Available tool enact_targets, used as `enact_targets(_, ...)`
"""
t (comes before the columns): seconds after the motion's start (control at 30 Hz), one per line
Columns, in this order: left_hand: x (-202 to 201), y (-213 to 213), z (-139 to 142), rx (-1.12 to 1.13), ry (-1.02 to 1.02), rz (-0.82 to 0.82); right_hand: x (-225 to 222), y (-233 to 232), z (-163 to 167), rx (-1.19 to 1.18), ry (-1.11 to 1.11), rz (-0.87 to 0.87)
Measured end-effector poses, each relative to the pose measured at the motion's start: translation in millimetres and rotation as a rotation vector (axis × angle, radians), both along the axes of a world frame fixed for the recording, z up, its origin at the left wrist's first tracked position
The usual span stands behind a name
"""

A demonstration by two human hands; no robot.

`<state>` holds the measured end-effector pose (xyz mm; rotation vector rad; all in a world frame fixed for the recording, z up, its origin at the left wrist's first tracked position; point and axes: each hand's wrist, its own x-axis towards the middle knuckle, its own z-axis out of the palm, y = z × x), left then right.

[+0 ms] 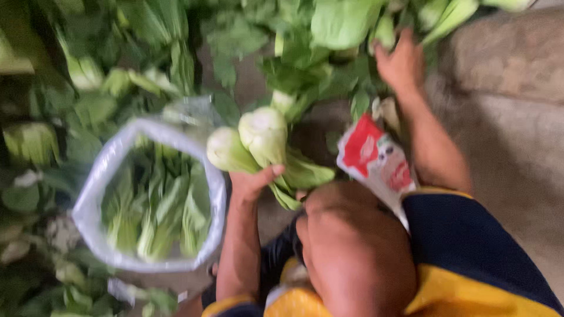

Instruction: The person sits on the ground and packs bok choy into a clear plastic bag. They repeatedly pick up bunches of bok choy from a large pile and place them into the bag, arranging them to fit.

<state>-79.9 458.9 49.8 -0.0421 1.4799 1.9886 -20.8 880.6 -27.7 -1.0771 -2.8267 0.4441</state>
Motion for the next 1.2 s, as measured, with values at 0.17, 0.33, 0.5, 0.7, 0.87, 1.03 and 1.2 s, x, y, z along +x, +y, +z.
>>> enact_targets(0.17,-13,-17,4,0.112,0.097,0.041,41,3,56,0.131,0.046,0.107)
enact_targets(0.33,-26,-14,1,-0.050,0.000,-0.039,32,-39,172,-0.214,0.501,0.118)
enact_targets(0.5,-13,18,9,0.056,0.026,0.045,-31,-144,203,-0.650,0.695,0.238)
enact_targets(0.7,13,23,6,0.210,-0.230,0.140,-41,-227,137,-0.862,0.584,0.417)
enact_targets(0.87,23,2,-15,0.363,-0.359,0.303,-40,-192,131,-1.049,0.535,0.861)
enact_targets(1.03,25,-18,-26,0.378,-0.267,0.435,-94,-69,133,-0.359,0.167,0.388)
enact_targets(1.2,19,-25,-22,0.381,-0.259,0.425,-103,16,79,0.090,0.057,0.647)
